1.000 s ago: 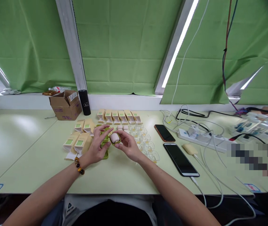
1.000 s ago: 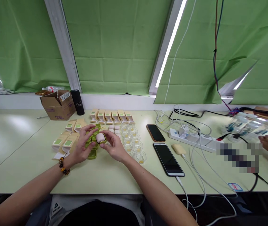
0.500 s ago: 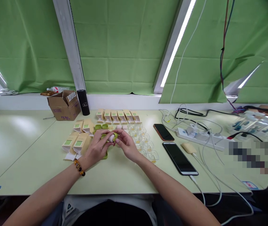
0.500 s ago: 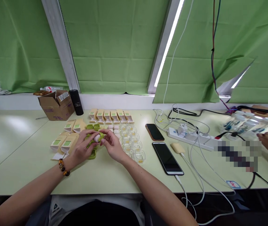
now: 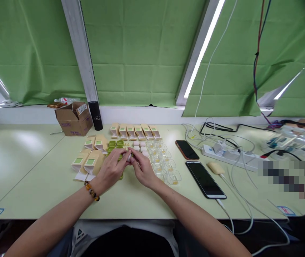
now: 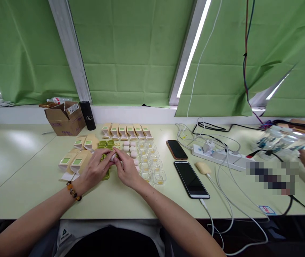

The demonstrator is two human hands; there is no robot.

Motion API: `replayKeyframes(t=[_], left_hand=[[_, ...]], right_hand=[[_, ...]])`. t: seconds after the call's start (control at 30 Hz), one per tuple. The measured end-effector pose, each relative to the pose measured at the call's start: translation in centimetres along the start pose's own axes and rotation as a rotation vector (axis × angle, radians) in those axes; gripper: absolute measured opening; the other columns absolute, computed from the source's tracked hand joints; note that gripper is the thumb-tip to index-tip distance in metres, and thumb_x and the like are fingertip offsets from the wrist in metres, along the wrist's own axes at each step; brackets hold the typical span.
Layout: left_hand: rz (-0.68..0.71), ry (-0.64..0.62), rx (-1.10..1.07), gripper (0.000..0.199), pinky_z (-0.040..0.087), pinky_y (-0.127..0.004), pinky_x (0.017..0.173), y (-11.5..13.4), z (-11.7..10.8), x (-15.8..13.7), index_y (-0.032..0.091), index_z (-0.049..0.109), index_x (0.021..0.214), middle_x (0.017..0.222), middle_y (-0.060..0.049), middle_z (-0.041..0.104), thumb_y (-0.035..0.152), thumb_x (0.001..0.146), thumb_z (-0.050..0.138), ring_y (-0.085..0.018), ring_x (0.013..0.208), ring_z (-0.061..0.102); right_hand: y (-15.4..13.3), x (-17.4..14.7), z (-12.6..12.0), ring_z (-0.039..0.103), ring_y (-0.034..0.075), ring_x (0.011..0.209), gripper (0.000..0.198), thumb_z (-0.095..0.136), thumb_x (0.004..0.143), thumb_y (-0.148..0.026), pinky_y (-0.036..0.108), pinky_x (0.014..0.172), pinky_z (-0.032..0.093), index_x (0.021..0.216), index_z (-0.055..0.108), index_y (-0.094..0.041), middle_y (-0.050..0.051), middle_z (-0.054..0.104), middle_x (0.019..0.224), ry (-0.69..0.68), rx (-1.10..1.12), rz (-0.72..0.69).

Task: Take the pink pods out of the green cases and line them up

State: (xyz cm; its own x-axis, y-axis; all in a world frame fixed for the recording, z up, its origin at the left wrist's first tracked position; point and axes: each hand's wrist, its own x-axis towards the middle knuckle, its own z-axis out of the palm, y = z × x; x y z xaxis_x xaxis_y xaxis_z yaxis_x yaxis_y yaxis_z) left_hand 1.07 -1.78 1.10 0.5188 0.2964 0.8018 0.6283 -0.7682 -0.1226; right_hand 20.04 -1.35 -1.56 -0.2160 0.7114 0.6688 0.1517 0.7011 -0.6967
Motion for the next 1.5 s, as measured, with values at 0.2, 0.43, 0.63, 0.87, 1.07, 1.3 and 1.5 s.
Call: replayKeyframes(t=[0.2,0.43,0.63,0.87,1.07,1.3,1.5], left_hand=[[0.010,0.003,0.018,0.053,0.063,-0.045,0.095,-0.3,0.2,-0.3,0.020,0.051,0.157,0.124,-0.018,0.067,0.015,0.105,0.059,-0.029,0.114,0.067],[0.012,0.009,-0.021,0.048,0.063,-0.044,0.094,-0.5,0.5,-0.6,0.020,0.054,0.154,0.123,-0.018,0.067,0.017,0.106,0.057,-0.028,0.113,0.068],[0.032,0.027,0.006,0.049,0.063,-0.044,0.093,-0.4,0.7,-0.6,0.018,0.052,0.153,0.122,-0.018,0.068,0.014,0.105,0.057,-0.029,0.111,0.068],[0.016,0.006,0.015,0.047,0.063,-0.046,0.096,-0.5,1.5,-0.8,0.019,0.053,0.153,0.123,-0.018,0.068,0.016,0.107,0.052,-0.030,0.114,0.070],[-0.039,0.057,-0.063,0.043,0.062,-0.047,0.100,-0.7,1.5,-0.8,0.019,0.056,0.149,0.124,-0.018,0.067,0.017,0.106,0.055,-0.029,0.116,0.068],[-0.149,0.080,-0.227,0.038,0.061,-0.043,0.101,-1.0,1.1,-1.0,0.020,0.056,0.145,0.127,-0.015,0.064,0.020,0.106,0.055,-0.026,0.120,0.065],[-0.334,0.209,-0.402,0.027,0.059,-0.044,0.103,-1.0,1.0,-0.8,0.019,0.065,0.130,0.122,-0.015,0.066,0.033,0.108,0.056,-0.027,0.118,0.065]], right_hand=[[-0.2,0.1,-0.2,0.070,0.028,0.130,0.046,0.044,0.114,-0.039,0.050,0.113,0.056,0.156,0.058,-0.029,0.014,0.072,0.142,-0.006,-0.073,-0.047],[-0.1,-0.1,-0.2,0.070,0.029,0.129,0.045,0.043,0.114,-0.038,0.052,0.113,0.057,0.156,0.059,-0.029,0.014,0.073,0.139,-0.014,-0.110,-0.046],[-0.4,0.0,0.1,0.070,0.028,0.125,0.043,0.042,0.113,-0.033,0.050,0.110,0.058,0.150,0.063,-0.025,0.016,0.073,0.134,0.016,-0.130,-0.068],[0.2,0.2,0.4,0.072,0.026,0.121,0.042,0.042,0.112,-0.032,0.047,0.108,0.059,0.146,0.066,-0.027,0.013,0.074,0.131,0.034,-0.097,-0.010],[-0.3,0.6,-0.4,0.072,0.025,0.116,0.042,0.044,0.113,-0.038,0.047,0.104,0.060,0.149,0.064,-0.029,0.012,0.074,0.131,-0.019,-0.064,-0.009],[-0.7,0.9,-1.6,0.069,0.023,0.094,0.046,0.069,0.099,-0.029,0.046,0.092,0.062,0.145,0.063,-0.029,0.013,0.067,0.139,-0.068,-0.129,-0.121],[-0.5,1.1,-1.6,0.061,0.020,0.080,0.044,0.068,0.096,-0.024,0.041,0.079,0.060,0.140,0.064,-0.028,0.011,0.069,0.127,-0.024,-0.144,-0.093]])
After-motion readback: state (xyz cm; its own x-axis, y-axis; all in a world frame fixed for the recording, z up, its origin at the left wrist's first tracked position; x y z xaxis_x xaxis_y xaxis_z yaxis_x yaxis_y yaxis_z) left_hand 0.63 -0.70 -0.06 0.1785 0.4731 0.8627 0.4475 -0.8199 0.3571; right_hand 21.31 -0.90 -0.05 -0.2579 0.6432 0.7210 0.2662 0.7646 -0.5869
